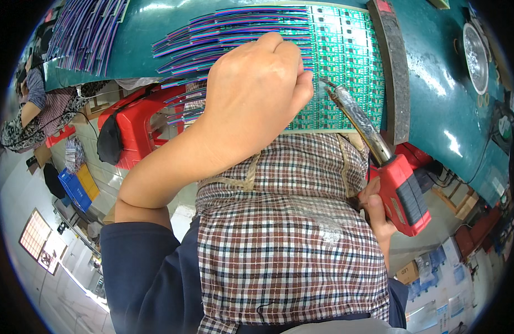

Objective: The person solders electronic components onto a printed circuit board with a soldering iron and wire.

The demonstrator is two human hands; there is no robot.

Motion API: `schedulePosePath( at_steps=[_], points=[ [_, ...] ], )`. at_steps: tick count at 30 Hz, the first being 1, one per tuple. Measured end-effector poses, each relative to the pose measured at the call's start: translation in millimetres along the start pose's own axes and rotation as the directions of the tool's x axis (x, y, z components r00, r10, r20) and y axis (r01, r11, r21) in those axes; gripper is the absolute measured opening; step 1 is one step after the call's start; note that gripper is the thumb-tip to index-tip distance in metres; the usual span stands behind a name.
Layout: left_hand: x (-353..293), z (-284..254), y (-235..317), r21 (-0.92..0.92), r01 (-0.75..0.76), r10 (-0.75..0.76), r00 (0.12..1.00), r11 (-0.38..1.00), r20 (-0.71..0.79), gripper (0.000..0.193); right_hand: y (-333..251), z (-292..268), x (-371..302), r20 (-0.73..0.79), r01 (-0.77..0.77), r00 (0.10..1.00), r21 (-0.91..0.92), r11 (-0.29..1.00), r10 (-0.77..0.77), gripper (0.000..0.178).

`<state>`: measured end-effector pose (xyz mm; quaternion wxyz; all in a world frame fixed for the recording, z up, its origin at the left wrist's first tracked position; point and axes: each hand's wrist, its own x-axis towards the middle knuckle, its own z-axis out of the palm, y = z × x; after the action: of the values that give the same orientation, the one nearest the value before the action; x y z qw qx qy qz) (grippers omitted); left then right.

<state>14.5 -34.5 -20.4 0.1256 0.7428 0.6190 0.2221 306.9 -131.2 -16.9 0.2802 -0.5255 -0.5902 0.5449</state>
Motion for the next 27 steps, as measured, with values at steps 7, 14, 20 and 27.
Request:
schedulePosePath(
  at_steps=[7,14,20,27],
  points=[
    [1,-1,0,-0.039,0.024,-0.023,1.0,0.999,0.02,0.018,0,0,-2,-0.033,-0.028,0.999,0.054,0.998,0.03,0.014],
    [1,-2,0,-0.068,0.024,-0.023,1.0,0.997,0.022,0.018,-1,-5,-3,-0.046,0.007,0.999,-0.023,1.0,-0.008,0.016],
    [7,-14,1,0.033,-0.075,0.074,0.996,0.997,0.041,0.017,-17,4,6,-0.115,0.006,0.993,0.251,0.968,0.024,0.013],
    [82,-30,-39,0.091,0.015,-0.005,0.994,0.996,-0.107,0.013,-6,4,2,-0.191,0.032,0.981,0.223,0.974,0.011,0.014]
  ],
)
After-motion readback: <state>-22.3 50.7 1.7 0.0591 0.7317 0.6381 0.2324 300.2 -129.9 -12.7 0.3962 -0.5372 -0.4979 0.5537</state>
